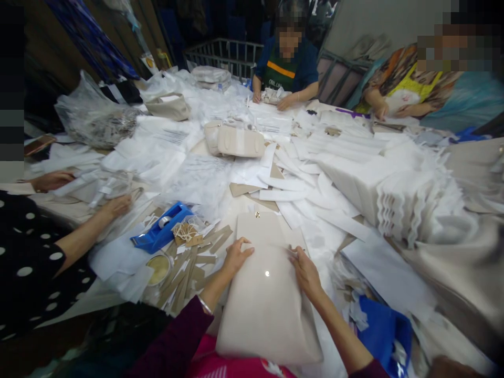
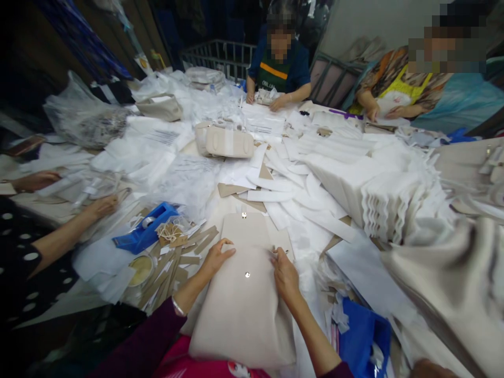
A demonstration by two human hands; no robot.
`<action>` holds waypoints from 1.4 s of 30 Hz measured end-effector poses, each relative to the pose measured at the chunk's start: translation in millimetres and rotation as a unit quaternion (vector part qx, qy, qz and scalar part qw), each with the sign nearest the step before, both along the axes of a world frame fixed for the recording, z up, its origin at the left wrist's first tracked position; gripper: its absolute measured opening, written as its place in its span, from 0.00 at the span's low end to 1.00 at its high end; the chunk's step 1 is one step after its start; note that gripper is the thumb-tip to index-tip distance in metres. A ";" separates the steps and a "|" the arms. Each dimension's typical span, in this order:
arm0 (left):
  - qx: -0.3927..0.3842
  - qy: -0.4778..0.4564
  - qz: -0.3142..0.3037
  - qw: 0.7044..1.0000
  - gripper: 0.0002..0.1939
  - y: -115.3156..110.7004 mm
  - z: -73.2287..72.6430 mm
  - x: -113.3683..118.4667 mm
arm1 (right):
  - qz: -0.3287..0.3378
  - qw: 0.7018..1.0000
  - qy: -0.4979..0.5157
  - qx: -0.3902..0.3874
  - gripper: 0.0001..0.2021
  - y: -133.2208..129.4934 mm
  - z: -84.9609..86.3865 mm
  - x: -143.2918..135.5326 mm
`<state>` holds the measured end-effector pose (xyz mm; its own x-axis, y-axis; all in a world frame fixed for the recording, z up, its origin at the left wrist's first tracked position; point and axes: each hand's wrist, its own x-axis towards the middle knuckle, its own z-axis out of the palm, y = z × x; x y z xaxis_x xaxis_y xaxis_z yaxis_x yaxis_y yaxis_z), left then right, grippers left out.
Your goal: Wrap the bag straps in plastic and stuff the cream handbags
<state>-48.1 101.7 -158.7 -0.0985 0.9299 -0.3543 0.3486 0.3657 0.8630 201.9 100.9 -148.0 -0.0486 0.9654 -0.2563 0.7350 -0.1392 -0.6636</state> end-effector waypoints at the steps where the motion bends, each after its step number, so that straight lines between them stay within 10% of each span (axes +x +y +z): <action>1: 0.001 0.001 0.007 1.000 0.11 -1.0 -0.7 -0.3 | -0.008 1.000 -0.008 0.004 0.07 0.2 -0.9 -2.6; 14: 0.048 -0.012 0.031 0.998 0.06 -9.5 -38.5 -5.9 | 0.032 0.996 0.088 -0.001 0.08 17.3 -39.6 -4.9; 23: 0.038 0.056 -0.001 0.998 0.05 -0.7 -37.9 -3.8 | 0.035 0.999 0.034 -0.018 0.06 24.5 -59.7 -9.9; 32: 0.054 0.141 -0.116 0.982 0.12 -3.6 -27.0 22.9 | -0.068 0.998 -0.010 -0.002 0.02 -40.5 -54.3 7.5; 36: 0.196 0.266 -0.206 0.921 0.23 -9.7 -18.5 32.9 | -0.078 0.996 -0.026 -0.025 0.02 -37.1 -53.8 8.4; 42: 0.255 0.149 -0.487 0.822 0.23 -27.4 -1.3 68.8 | -0.104 0.994 0.006 -0.027 0.03 -31.4 -61.0 11.3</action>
